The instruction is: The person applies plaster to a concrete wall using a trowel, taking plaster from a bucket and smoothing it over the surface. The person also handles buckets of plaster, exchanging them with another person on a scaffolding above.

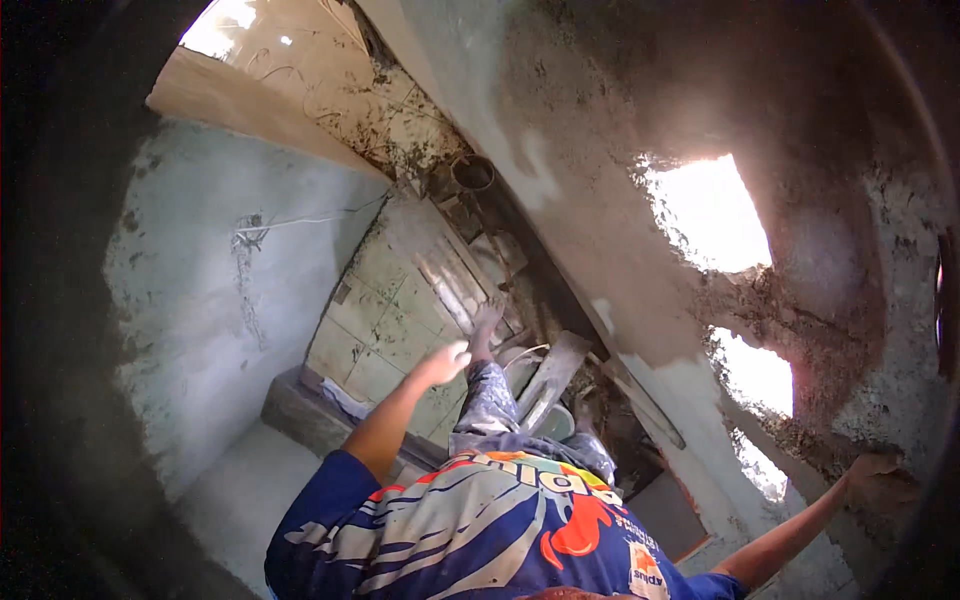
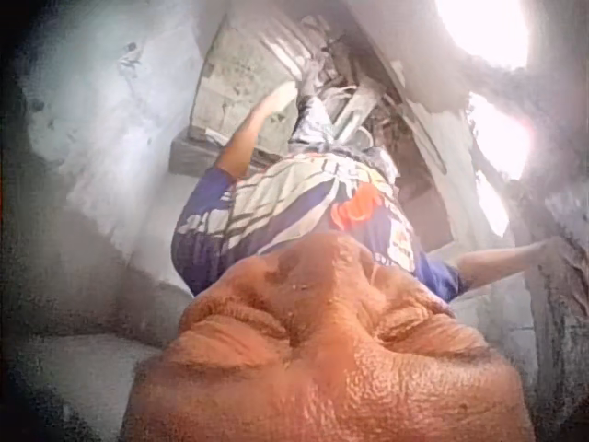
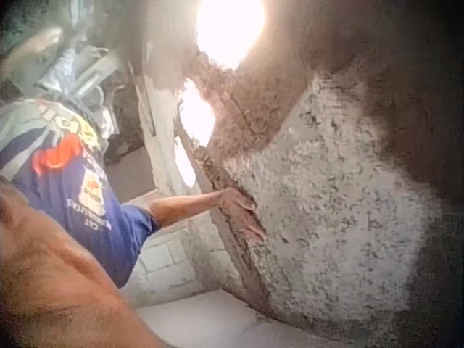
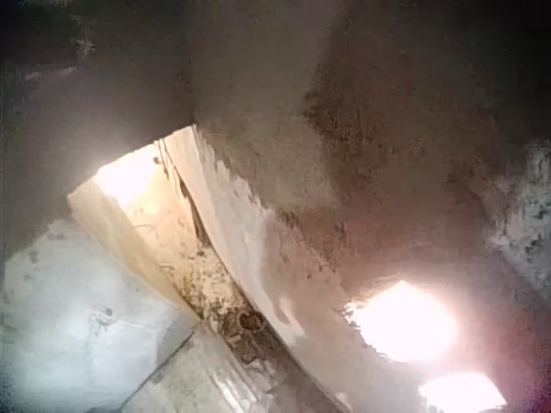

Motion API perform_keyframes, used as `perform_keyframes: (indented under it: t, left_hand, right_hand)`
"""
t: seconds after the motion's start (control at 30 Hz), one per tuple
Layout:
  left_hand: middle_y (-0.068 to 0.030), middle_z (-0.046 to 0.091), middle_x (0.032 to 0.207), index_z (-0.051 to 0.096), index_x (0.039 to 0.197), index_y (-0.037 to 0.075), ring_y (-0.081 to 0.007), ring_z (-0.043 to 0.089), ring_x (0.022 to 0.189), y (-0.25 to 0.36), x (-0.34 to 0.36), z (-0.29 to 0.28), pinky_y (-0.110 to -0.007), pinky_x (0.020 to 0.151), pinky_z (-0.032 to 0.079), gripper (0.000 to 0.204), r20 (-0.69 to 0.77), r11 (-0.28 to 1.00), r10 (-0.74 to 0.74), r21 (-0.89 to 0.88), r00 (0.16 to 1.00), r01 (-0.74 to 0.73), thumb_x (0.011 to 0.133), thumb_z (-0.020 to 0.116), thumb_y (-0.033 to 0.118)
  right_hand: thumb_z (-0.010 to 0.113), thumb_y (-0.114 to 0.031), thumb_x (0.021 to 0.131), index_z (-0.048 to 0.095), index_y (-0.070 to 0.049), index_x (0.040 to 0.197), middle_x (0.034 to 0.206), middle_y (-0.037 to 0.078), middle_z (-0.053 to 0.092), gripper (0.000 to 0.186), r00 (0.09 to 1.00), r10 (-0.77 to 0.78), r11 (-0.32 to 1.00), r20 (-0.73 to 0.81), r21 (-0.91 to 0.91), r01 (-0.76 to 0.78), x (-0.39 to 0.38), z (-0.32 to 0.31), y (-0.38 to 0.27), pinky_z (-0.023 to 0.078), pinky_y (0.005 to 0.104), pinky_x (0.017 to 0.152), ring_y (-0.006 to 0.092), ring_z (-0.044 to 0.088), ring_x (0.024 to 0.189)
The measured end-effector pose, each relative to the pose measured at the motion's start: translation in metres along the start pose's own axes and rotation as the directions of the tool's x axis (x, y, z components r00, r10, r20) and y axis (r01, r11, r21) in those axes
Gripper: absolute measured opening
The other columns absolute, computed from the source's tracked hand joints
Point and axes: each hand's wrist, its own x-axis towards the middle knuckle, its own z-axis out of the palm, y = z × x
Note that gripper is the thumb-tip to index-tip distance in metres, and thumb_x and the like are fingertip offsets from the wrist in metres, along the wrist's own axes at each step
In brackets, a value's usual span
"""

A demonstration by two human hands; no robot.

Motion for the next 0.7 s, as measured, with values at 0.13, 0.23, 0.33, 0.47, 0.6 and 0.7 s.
perform_keyframes:
  t: [0.13, 0.23, 0.33, 0.47, 0.6, 0.7]
  left_hand:
    - [-0.0216, 0.062, 0.116, 0.058, 0.118, -0.001, -0.0348, 0.058, 0.109, -0.077, -0.043, 0.020, -0.042, 0.094, 0.044, 0.049, 0.214, 0.967, -0.240, 0.140, 0.947, 0.214, 0.089, 0.053, 0.039]
    - [-0.0214, 0.064, 0.109, 0.062, 0.111, -0.001, -0.0368, 0.060, 0.103, -0.090, -0.065, 0.008, -0.042, 0.089, 0.046, 0.045, 0.185, 0.948, -0.248, -0.154, 0.951, 0.277, 0.090, 0.052, 0.038]
    - [-0.0215, 0.064, 0.109, 0.063, 0.109, 0.000, -0.0360, 0.060, 0.102, -0.086, -0.057, -0.028, -0.041, 0.087, 0.046, 0.043, 0.046, 0.980, -0.190, -0.059, 0.981, 0.192, 0.090, 0.052, 0.036]
    - [-0.0212, 0.064, 0.108, 0.063, 0.109, 0.000, -0.0352, 0.061, 0.102, -0.048, -0.037, -0.056, -0.040, 0.086, 0.047, 0.042, -0.210, 0.986, -0.077, -0.164, 0.975, 0.042, 0.090, 0.052, 0.035]
    - [-0.0204, 0.064, 0.101, 0.062, 0.101, 0.000, -0.0353, 0.061, 0.098, -0.013, -0.029, -0.065, -0.041, 0.085, 0.047, 0.030, -0.372, 0.970, 0.175, -0.096, 0.912, -0.225, 0.092, 0.051, 0.026]
    - [-0.0206, 0.062, 0.105, 0.061, 0.102, -0.001, -0.0359, 0.059, 0.100, -0.005, -0.035, -0.062, -0.041, 0.085, 0.047, 0.028, -0.405, 0.944, 0.276, -0.058, 0.872, -0.326, 0.093, 0.049, 0.023]
  right_hand:
    - [0.029, -0.062, 0.093, 0.041, 0.012, 0.125, 0.119, 0.035, 0.048, 0.082, 0.995, 0.035, 0.995, 0.089, -0.096, -0.026, 0.005, 0.002, -0.014, 0.039, 0.0569, 0.093, 0.0493, 0.048, 0.111]
    - [0.025, -0.064, 0.092, 0.041, 0.012, 0.126, 0.120, 0.035, 0.047, 0.085, 0.989, 0.063, 0.988, 0.135, -0.151, -0.042, 0.010, -0.007, -0.014, 0.038, 0.0581, 0.093, 0.0486, 0.048, 0.112]
    - [0.021, -0.066, 0.092, 0.041, 0.011, 0.127, 0.121, 0.035, 0.047, 0.087, 0.980, 0.098, 0.980, 0.170, -0.187, -0.065, 0.006, -0.014, -0.011, 0.037, 0.0593, 0.094, 0.0478, 0.047, 0.114]
    - [0.022, -0.066, 0.092, 0.042, 0.005, 0.133, 0.127, 0.032, 0.047, 0.084, 0.995, 0.080, 0.984, 0.053, -0.166, -0.070, 0.009, -0.017, -0.011, 0.033, 0.0624, 0.097, 0.0457, 0.045, 0.119]
    - [0.033, -0.056, 0.094, 0.034, -0.003, 0.138, 0.137, 0.024, 0.035, 0.068, 0.967, 0.210, 0.974, 0.141, -0.117, -0.194, 0.035, -0.060, -0.047, 0.029, 0.0613, 0.100, 0.0419, 0.034, 0.127]
    - [0.030, -0.056, 0.094, 0.017, -0.005, 0.149, 0.152, 0.025, 0.016, 0.076, 0.922, 0.276, 0.961, 0.274, -0.066, -0.268, 0.030, -0.056, -0.049, 0.021, 0.0660, 0.105, 0.0452, 0.019, 0.139]
